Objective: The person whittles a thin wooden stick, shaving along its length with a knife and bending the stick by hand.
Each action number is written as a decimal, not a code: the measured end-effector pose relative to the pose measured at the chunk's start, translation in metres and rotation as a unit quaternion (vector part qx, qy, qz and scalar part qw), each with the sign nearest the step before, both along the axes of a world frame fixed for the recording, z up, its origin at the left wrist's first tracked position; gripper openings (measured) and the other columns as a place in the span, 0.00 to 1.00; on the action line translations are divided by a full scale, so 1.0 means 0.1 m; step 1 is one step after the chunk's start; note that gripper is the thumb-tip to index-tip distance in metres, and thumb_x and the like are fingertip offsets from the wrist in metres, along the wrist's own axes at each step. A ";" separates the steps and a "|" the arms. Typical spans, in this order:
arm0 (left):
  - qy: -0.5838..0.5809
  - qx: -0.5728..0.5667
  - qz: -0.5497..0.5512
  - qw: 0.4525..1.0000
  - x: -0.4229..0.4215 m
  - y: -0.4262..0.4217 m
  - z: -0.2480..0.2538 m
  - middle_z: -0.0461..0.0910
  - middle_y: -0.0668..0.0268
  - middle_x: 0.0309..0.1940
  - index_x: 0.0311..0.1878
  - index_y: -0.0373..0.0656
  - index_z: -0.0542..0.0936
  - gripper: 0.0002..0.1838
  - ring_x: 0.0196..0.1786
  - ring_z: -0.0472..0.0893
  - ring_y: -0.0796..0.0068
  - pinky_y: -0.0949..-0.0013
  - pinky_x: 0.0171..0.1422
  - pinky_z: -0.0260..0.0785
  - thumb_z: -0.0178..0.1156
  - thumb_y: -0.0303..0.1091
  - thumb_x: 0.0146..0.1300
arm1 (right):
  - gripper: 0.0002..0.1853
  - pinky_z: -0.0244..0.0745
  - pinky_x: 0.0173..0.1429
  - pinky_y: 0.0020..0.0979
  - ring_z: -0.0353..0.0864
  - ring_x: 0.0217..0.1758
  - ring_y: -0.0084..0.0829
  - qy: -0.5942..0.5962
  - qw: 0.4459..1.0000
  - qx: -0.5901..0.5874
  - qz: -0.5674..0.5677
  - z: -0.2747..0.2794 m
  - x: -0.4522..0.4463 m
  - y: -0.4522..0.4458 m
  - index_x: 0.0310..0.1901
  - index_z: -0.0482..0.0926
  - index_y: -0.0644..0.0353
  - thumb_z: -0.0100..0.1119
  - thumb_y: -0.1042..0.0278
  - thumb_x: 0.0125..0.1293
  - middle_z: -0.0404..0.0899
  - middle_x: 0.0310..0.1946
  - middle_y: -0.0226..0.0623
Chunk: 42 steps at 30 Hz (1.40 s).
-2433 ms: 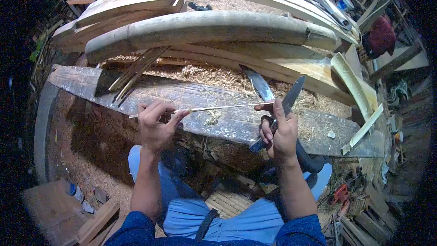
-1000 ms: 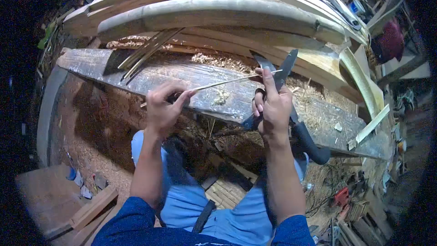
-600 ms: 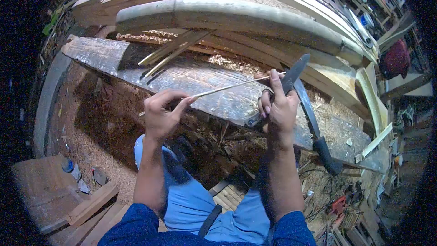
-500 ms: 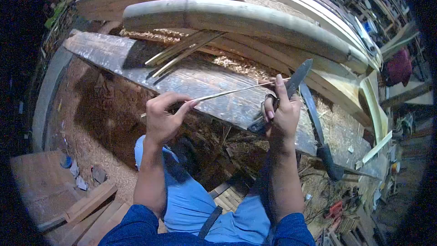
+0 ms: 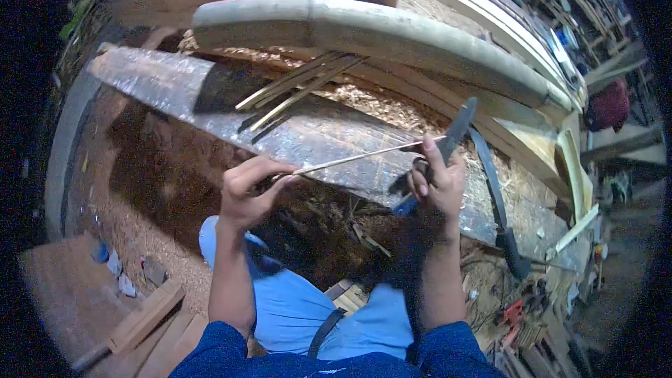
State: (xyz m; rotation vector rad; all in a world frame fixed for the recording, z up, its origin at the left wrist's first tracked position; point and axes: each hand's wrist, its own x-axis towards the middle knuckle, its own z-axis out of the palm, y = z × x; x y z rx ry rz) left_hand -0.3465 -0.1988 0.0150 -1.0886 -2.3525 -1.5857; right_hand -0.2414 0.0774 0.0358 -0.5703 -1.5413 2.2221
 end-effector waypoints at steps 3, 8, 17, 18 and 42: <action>-0.015 -0.022 -0.004 1.000 -0.11 -0.04 0.05 0.88 0.59 0.34 0.37 0.39 0.87 0.07 0.37 0.87 0.66 0.68 0.42 0.78 0.73 0.24 0.54 | 0.10 0.52 0.12 0.17 0.57 0.10 0.11 -0.004 1.000 -0.002 -0.019 0.02 -0.02 -0.04 0.40 0.76 0.63 0.55 0.65 0.75 0.83 0.31 0.41; -0.028 -0.022 -0.027 0.999 -0.19 -0.10 0.07 0.87 0.59 0.34 0.38 0.39 0.87 0.08 0.37 0.87 0.66 0.68 0.41 0.79 0.73 0.25 0.54 | 0.09 0.52 0.11 0.18 0.56 0.08 0.11 0.013 0.999 0.020 -0.023 -0.04 -0.02 -0.05 0.42 0.76 0.66 0.53 0.67 0.76 0.83 0.31 0.44; -0.065 -0.049 0.058 0.995 -0.06 -0.35 0.08 0.86 0.58 0.32 0.37 0.38 0.87 0.10 0.35 0.86 0.66 0.69 0.39 0.77 0.74 0.25 0.50 | 0.08 0.54 0.13 0.19 0.60 0.09 0.14 -0.022 0.999 0.023 -0.043 0.00 -0.01 -0.15 0.42 0.75 0.63 0.57 0.67 0.74 0.83 0.30 0.50; -0.066 -0.055 0.064 0.994 -0.04 -0.36 0.10 0.86 0.58 0.32 0.37 0.38 0.87 0.10 0.35 0.86 0.66 0.69 0.39 0.77 0.74 0.25 0.50 | 0.08 0.54 0.13 0.18 0.60 0.09 0.14 -0.027 0.998 0.036 -0.042 0.01 -0.01 -0.14 0.41 0.75 0.63 0.58 0.67 0.73 0.83 0.29 0.50; -0.447 0.087 0.403 0.794 2.07 -0.92 0.01 0.77 0.69 0.24 0.47 0.36 0.82 0.09 0.21 0.75 0.85 0.79 0.22 0.65 0.60 0.31 0.72 | 0.33 0.56 0.18 0.17 0.65 0.18 0.15 0.042 0.984 -0.056 0.165 -0.06 0.09 -0.15 0.67 0.69 0.64 0.40 0.40 0.78 0.75 0.34 0.31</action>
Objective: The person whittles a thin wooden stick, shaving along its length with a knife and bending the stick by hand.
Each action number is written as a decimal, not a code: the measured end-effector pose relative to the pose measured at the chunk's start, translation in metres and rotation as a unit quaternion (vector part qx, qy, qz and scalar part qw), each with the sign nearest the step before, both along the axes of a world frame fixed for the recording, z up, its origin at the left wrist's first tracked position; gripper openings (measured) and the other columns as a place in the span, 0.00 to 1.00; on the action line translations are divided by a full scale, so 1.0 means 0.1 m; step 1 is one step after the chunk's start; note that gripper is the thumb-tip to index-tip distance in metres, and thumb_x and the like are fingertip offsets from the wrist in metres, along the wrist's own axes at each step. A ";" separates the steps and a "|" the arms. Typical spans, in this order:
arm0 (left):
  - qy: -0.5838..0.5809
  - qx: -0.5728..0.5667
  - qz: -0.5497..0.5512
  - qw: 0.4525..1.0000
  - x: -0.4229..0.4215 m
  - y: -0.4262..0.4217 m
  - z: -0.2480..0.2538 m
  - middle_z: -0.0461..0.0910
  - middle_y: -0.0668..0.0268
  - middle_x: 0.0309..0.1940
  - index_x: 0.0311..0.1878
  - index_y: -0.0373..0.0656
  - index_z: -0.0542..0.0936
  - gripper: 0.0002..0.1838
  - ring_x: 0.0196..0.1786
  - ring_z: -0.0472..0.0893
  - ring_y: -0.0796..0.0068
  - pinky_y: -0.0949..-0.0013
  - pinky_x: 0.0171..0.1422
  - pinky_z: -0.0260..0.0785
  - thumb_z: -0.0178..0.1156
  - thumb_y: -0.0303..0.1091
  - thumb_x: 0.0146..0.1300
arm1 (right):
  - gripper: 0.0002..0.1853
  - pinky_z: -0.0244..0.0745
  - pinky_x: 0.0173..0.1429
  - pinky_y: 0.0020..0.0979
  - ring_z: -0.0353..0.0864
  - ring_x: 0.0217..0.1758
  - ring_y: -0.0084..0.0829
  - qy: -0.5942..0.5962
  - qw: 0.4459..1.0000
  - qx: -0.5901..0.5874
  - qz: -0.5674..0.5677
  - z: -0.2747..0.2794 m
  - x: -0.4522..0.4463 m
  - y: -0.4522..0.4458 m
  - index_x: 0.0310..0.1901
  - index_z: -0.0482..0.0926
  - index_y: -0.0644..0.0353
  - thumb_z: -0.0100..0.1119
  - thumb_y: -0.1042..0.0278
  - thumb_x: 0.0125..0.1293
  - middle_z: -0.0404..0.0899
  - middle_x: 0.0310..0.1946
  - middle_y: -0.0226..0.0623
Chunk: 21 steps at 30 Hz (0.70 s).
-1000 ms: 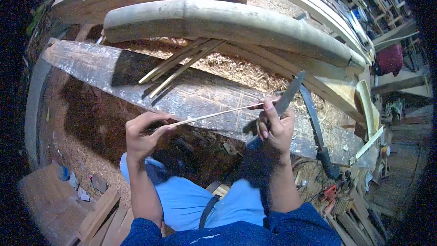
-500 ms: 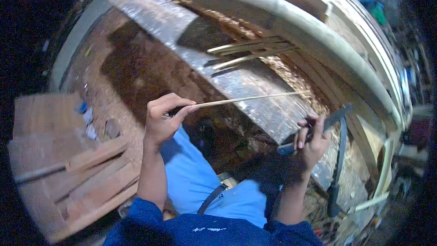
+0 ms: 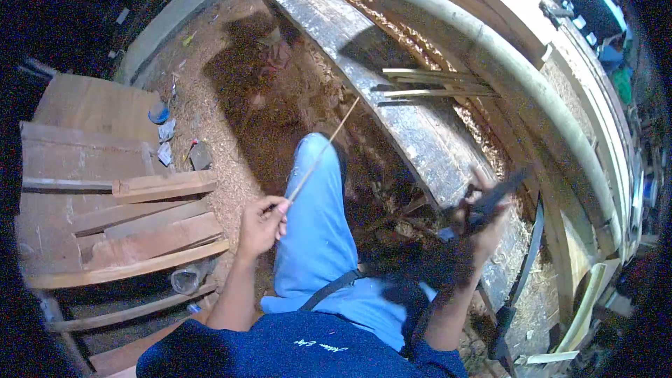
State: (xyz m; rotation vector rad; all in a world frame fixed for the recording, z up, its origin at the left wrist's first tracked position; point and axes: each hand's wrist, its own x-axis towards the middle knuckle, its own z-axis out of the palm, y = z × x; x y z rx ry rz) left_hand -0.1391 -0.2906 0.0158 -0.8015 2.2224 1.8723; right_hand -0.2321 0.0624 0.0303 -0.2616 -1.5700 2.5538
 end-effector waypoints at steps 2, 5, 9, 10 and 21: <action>-0.024 0.032 0.008 0.999 0.08 0.10 -0.04 0.76 0.70 0.23 0.49 0.37 0.82 0.09 0.20 0.75 0.85 0.79 0.21 0.65 0.58 0.31 0.73 | 0.29 0.61 0.25 0.20 0.68 0.24 0.18 -0.080 0.990 0.054 0.098 0.16 0.05 -0.22 0.65 0.74 0.64 0.41 0.47 0.79 0.74 0.34 0.30; -0.025 0.045 0.025 0.998 0.17 0.19 0.09 0.75 0.70 0.23 0.54 0.38 0.81 0.11 0.19 0.75 0.84 0.78 0.20 0.64 0.57 0.30 0.73 | 0.19 0.70 0.41 0.25 0.75 0.35 0.27 0.077 0.895 0.382 0.215 0.29 0.06 -0.59 0.61 0.79 0.61 0.50 0.65 0.74 0.76 0.36 0.37; 0.009 0.028 0.040 0.999 0.31 0.17 0.13 0.75 0.69 0.25 0.60 0.41 0.80 0.14 0.19 0.75 0.84 0.79 0.19 0.64 0.56 0.30 0.74 | 0.17 0.76 0.48 0.31 0.83 0.42 0.35 0.127 0.875 0.375 0.278 -0.01 0.11 -1.07 0.56 0.84 0.57 0.63 0.76 0.65 0.82 0.40 0.45; -0.001 0.022 0.023 0.999 0.34 0.15 0.08 0.75 0.68 0.25 0.62 0.42 0.79 0.16 0.19 0.75 0.84 0.79 0.19 0.64 0.56 0.30 0.73 | 0.17 0.77 0.48 0.32 0.84 0.43 0.36 0.119 0.874 0.370 0.291 -0.12 0.13 -1.16 0.55 0.85 0.57 0.66 0.77 0.63 0.83 0.40 0.46; 0.000 0.087 0.006 0.996 0.47 0.00 -0.05 0.74 0.68 0.25 0.65 0.41 0.76 0.19 0.24 0.80 0.80 0.77 0.26 0.73 0.54 0.24 0.72 | 0.13 0.77 0.39 0.34 0.81 0.34 0.34 0.148 0.848 0.450 0.239 -0.46 0.30 -1.73 0.44 0.89 0.52 0.73 0.72 0.56 0.77 0.35 0.38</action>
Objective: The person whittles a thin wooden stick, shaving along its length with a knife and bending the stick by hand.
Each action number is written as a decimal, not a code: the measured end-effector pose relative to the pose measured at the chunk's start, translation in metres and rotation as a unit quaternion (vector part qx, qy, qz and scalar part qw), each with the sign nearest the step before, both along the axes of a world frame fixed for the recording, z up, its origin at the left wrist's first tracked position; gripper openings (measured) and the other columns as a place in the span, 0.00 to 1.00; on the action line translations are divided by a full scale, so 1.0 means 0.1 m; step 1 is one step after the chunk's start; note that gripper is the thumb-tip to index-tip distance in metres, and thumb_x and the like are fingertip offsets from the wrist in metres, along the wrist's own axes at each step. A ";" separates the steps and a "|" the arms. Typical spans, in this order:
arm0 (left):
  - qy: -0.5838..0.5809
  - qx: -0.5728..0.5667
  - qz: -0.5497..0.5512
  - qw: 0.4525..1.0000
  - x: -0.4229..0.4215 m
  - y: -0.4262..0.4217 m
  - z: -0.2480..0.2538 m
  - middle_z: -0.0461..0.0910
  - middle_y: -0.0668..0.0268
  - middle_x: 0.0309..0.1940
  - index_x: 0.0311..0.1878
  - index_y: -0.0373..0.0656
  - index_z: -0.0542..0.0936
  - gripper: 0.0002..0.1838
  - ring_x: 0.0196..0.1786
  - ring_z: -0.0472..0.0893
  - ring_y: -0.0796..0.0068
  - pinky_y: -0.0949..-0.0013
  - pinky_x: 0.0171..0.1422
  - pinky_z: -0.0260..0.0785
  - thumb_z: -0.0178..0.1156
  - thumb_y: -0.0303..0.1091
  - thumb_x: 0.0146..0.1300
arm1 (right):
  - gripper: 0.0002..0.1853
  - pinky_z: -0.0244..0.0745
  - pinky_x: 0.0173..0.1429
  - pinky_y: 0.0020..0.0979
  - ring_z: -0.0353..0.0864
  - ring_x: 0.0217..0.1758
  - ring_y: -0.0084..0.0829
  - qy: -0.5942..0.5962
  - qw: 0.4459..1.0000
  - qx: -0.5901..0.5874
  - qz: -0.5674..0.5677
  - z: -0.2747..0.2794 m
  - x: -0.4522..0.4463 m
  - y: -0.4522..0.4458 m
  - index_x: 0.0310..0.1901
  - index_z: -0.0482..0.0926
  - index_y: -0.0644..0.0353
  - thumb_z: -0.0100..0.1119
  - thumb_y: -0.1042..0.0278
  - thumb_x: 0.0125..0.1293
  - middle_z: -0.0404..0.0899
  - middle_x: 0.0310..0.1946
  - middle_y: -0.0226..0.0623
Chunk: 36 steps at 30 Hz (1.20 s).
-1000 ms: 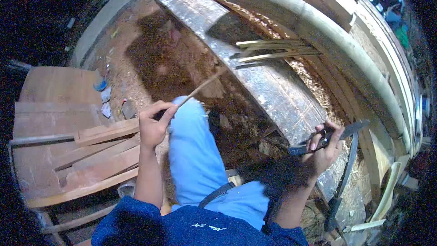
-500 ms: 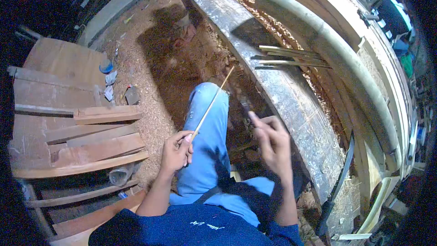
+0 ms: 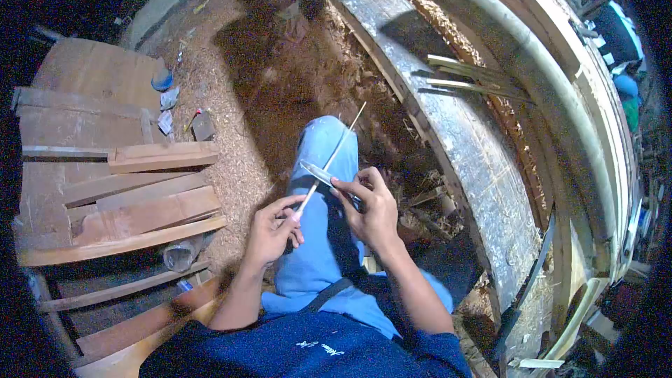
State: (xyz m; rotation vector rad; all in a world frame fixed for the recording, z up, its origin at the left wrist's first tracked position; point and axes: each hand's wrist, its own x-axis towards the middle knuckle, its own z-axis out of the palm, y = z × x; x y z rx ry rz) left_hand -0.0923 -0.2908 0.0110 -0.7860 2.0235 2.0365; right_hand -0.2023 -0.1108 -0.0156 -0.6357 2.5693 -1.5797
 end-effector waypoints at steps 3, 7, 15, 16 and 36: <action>-0.003 0.021 0.000 1.000 -0.02 0.01 -0.01 0.75 0.66 0.26 0.62 0.38 0.75 0.16 0.24 0.80 0.78 0.76 0.25 0.74 0.55 0.24 0.72 | 0.10 0.74 0.34 0.33 0.79 0.29 0.33 -0.007 1.000 -0.020 -0.014 -0.13 0.07 -0.13 0.42 0.89 0.52 0.74 0.67 0.57 0.77 0.30 0.36; -0.059 0.032 0.006 0.998 -0.20 -0.03 0.10 0.76 0.65 0.23 0.51 0.36 0.76 0.08 0.19 0.77 0.79 0.75 0.20 0.68 0.57 0.26 0.72 | 0.10 0.74 0.34 0.33 0.80 0.29 0.34 -0.004 0.999 -0.052 -0.012 -0.14 0.10 -0.20 0.41 0.89 0.55 0.74 0.68 0.57 0.77 0.28 0.36; 0.014 0.007 0.078 0.997 -0.26 0.13 -0.06 0.79 0.65 0.23 0.52 0.36 0.78 0.09 0.17 0.73 0.84 0.77 0.18 0.62 0.59 0.28 0.71 | 0.08 0.69 0.35 0.26 0.74 0.28 0.25 -0.048 0.997 -0.044 -0.051 -0.19 0.21 -0.15 0.39 0.85 0.66 0.71 0.77 0.58 0.79 0.28 0.37; 0.010 0.004 0.065 0.998 -0.25 0.12 -0.08 0.80 0.64 0.25 0.54 0.36 0.78 0.12 0.19 0.76 0.83 0.77 0.20 0.65 0.60 0.27 0.70 | 0.07 0.70 0.32 0.31 0.76 0.26 0.31 -0.020 0.996 -0.066 -0.061 -0.25 0.20 -0.14 0.39 0.85 0.62 0.71 0.71 0.60 0.76 0.25 0.39; -0.041 0.008 0.050 0.998 -0.26 0.57 -0.15 0.75 0.70 0.18 0.59 0.43 0.83 0.16 0.12 0.69 0.85 0.78 0.12 0.59 0.63 0.31 0.69 | 0.07 0.68 0.32 0.26 0.75 0.28 0.21 -0.077 0.990 -0.106 -0.053 -0.31 0.26 0.31 0.32 0.83 0.67 0.72 0.74 0.58 0.82 0.26 0.37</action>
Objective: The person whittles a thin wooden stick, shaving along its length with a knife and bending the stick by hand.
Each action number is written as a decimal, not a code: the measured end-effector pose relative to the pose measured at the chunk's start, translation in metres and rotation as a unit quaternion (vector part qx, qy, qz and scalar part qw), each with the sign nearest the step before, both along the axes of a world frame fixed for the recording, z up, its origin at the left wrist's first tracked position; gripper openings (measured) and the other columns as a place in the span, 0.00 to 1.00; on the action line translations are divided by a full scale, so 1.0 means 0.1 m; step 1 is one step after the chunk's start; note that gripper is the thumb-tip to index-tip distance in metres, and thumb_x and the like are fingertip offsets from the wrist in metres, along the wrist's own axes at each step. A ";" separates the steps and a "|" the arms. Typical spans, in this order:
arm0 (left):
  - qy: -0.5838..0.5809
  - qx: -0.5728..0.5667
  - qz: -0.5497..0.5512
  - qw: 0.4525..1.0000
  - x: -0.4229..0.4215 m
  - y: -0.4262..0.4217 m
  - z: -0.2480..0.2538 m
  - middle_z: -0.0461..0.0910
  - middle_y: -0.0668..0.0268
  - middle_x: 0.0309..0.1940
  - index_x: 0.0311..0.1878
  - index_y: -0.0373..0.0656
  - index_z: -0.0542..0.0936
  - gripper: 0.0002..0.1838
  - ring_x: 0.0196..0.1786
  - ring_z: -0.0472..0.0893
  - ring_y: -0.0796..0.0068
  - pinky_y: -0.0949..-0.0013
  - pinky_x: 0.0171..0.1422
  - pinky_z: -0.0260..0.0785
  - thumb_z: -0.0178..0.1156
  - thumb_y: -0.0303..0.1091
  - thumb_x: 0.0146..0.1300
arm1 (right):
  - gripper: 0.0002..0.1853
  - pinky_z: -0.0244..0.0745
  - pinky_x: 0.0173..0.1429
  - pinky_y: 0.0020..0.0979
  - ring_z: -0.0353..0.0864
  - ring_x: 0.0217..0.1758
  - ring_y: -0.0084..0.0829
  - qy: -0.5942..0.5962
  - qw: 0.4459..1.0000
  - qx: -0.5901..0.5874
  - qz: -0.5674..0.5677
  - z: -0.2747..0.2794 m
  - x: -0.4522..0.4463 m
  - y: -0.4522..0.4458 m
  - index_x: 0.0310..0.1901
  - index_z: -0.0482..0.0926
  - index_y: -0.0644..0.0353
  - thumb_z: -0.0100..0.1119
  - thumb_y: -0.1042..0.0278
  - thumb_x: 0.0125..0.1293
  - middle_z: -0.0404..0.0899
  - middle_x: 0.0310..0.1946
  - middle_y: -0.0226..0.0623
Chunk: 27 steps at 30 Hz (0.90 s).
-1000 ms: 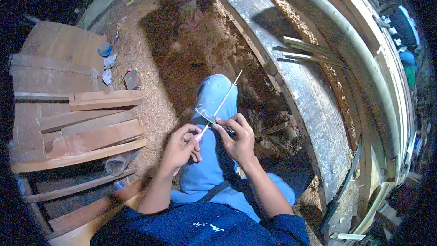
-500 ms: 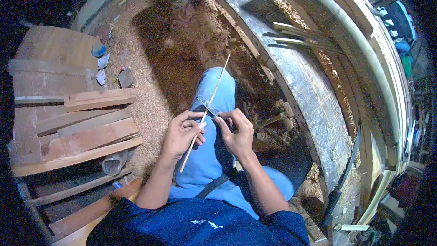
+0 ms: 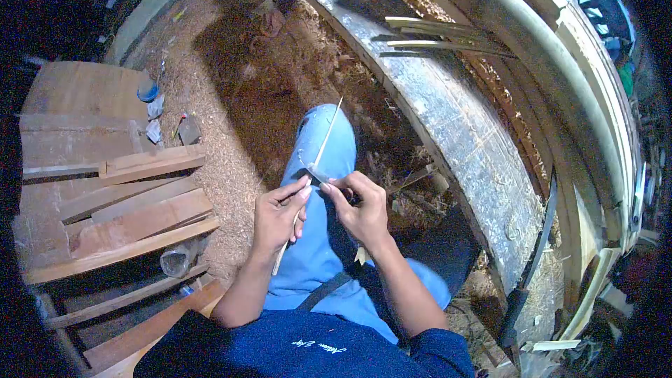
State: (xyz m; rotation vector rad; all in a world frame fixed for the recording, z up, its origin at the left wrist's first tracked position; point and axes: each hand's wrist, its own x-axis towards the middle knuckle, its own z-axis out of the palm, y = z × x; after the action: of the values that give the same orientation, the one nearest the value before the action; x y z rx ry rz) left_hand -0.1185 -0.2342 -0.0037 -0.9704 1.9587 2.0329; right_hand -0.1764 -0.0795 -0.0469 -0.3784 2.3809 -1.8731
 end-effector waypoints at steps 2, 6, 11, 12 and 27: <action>-0.001 -0.003 0.001 1.000 -0.03 0.02 0.00 0.75 0.70 0.18 0.58 0.42 0.83 0.15 0.12 0.70 0.85 0.78 0.12 0.59 0.63 0.31 0.69 | 0.07 0.68 0.32 0.26 0.75 0.27 0.21 -0.015 1.000 0.010 0.002 -0.02 0.01 0.01 0.32 0.83 0.68 0.72 0.74 0.58 0.82 0.26 0.37; -0.008 0.000 -0.013 1.000 -0.02 -0.03 -0.01 0.75 0.69 0.18 0.57 0.38 0.82 0.15 0.11 0.68 0.85 0.78 0.12 0.56 0.62 0.32 0.70 | 0.08 0.69 0.30 0.29 0.76 0.25 0.26 -0.008 1.000 -0.010 -0.016 -0.06 0.04 -0.03 0.32 0.83 0.67 0.73 0.72 0.58 0.79 0.25 0.39; 0.020 0.018 -0.015 1.000 0.11 -0.10 -0.07 0.75 0.70 0.17 0.58 0.40 0.82 0.15 0.12 0.66 0.86 0.79 0.13 0.56 0.61 0.31 0.71 | 0.09 0.71 0.29 0.33 0.78 0.24 0.34 0.033 0.999 0.004 -0.024 -0.07 0.11 -0.10 0.32 0.83 0.65 0.73 0.70 0.58 0.78 0.25 0.41; 0.021 0.022 -0.012 0.999 0.15 -0.11 -0.05 0.75 0.71 0.18 0.58 0.40 0.82 0.15 0.12 0.66 0.87 0.79 0.13 0.56 0.61 0.31 0.71 | 0.09 0.72 0.30 0.33 0.78 0.24 0.35 0.034 0.999 0.006 -0.030 -0.07 0.11 -0.12 0.33 0.83 0.65 0.73 0.70 0.58 0.78 0.26 0.41; 0.000 0.051 0.000 0.999 0.98 -0.21 0.00 0.76 0.68 0.19 0.58 0.40 0.82 0.15 0.13 0.66 0.86 0.79 0.14 0.57 0.60 0.29 0.71 | 0.08 0.70 0.31 0.33 0.75 0.24 0.32 0.068 0.991 0.049 -0.106 -0.13 -0.02 -0.14 0.35 0.83 0.63 0.72 0.70 0.59 0.75 0.26 0.39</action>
State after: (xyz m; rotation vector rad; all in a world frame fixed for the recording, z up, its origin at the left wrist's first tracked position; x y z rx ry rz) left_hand -0.0210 -0.2553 -0.0036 -0.9486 1.8332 2.1099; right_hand -0.1788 -0.0937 -0.0598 -0.2615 2.6863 -1.8576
